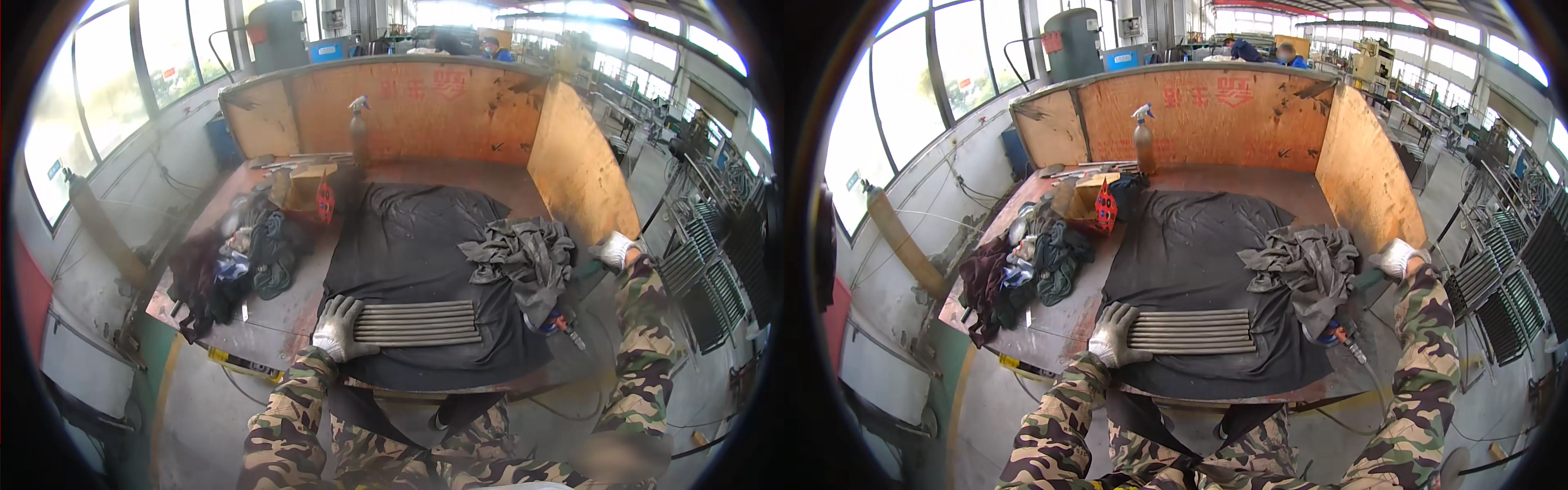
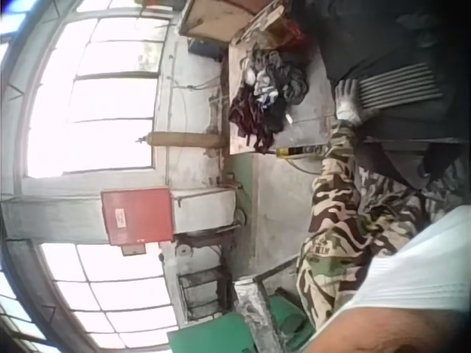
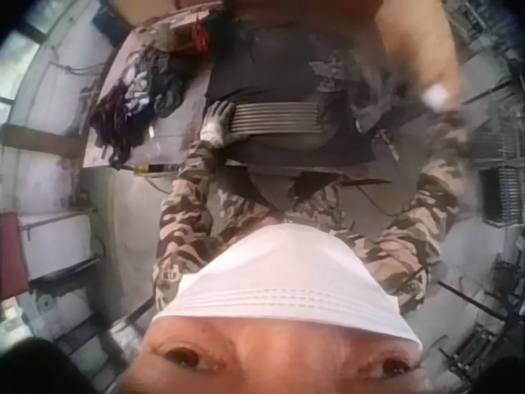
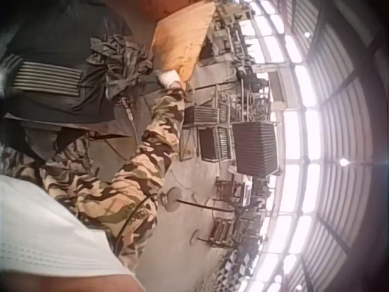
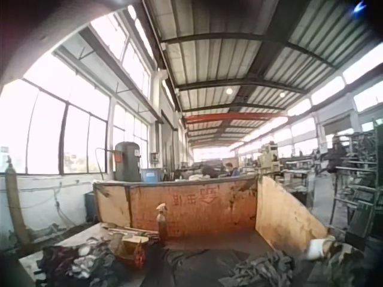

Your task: Sanding the surface of a ribbed metal component using a handheld orbital sander

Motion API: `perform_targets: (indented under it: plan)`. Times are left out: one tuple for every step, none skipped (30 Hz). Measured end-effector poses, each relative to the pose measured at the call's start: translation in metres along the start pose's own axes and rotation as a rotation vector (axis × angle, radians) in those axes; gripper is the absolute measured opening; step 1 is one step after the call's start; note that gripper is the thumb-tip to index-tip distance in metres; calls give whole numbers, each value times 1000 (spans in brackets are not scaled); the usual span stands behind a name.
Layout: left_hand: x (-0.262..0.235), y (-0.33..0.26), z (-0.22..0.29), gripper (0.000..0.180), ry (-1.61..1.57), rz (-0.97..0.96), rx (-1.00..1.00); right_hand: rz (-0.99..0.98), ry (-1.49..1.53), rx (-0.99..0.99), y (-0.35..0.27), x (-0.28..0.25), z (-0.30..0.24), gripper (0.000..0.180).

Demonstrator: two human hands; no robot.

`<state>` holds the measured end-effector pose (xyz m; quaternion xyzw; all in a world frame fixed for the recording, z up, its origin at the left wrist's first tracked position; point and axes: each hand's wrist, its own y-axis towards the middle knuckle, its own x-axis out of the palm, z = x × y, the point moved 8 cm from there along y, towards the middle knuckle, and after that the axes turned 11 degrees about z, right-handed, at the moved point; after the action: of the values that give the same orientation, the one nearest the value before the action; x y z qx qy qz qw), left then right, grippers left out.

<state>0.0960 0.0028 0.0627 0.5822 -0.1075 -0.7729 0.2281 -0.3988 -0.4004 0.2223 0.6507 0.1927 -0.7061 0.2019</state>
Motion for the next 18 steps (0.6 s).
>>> perform_targets:
  plan:
    - [13, 0, -5, 112, -11, -25, -8, 42, 242, 364, -9, -6, -2, 37]
    - [13, -1, -2, 113, -20, -39, -3, 146, 320, 243, -22, -28, -21, 38]
    - [12, -2, 1, 113, -27, -50, 4, 303, 331, 222, -33, -36, -30, 38]
    - [12, -4, 3, 115, -21, -51, 13, 420, 378, 175, -44, -38, -45, 36]
    - [9, -4, 6, 115, -16, -45, 22, 503, 464, 35, -52, -32, -67, 34]
    - [10, -5, 7, 116, -7, -57, 20, 411, 580, -43, -54, -20, -97, 32]
    - [12, -8, 7, 117, 0, -76, 14, 407, 578, -91, -60, -10, -128, 31]
    - [15, -9, 3, 117, -8, -63, 28, 262, 692, -135, -72, -15, -175, 32]
    - [20, -10, 0, 118, -17, -59, 45, 270, 627, -172, -68, 7, -194, 32]
    - [25, -6, -1, 119, -9, -53, 70, 210, 621, -274, -63, 21, -221, 33]
    - [27, -6, -6, 120, -16, -27, 92, 225, 697, -388, -60, 34, -244, 32]
    - [28, 0, -6, 122, -15, -23, 114, 275, 717, -448, -59, 45, -257, 31]
    - [28, -7, -17, 123, -54, 74, 159, 194, 789, -432, -55, 45, -279, 30]
    - [24, 2, -14, 121, -77, 32, 145, 193, 853, -440, -48, 55, -286, 29]
    - [20, 10, -13, 118, -68, 48, 182, 101, 1010, -378, -40, 69, -292, 30]
    - [23, 14, -16, 113, -82, -4, 139, 124, 991, -389, -34, 79, -297, 32]
    - [27, 20, -8, 111, -39, -17, 92, 129, 913, -343, -28, 94, -291, 34]
    - [28, 19, -12, 110, -68, -24, 75, 264, 719, -447, -22, 110, -296, 33]
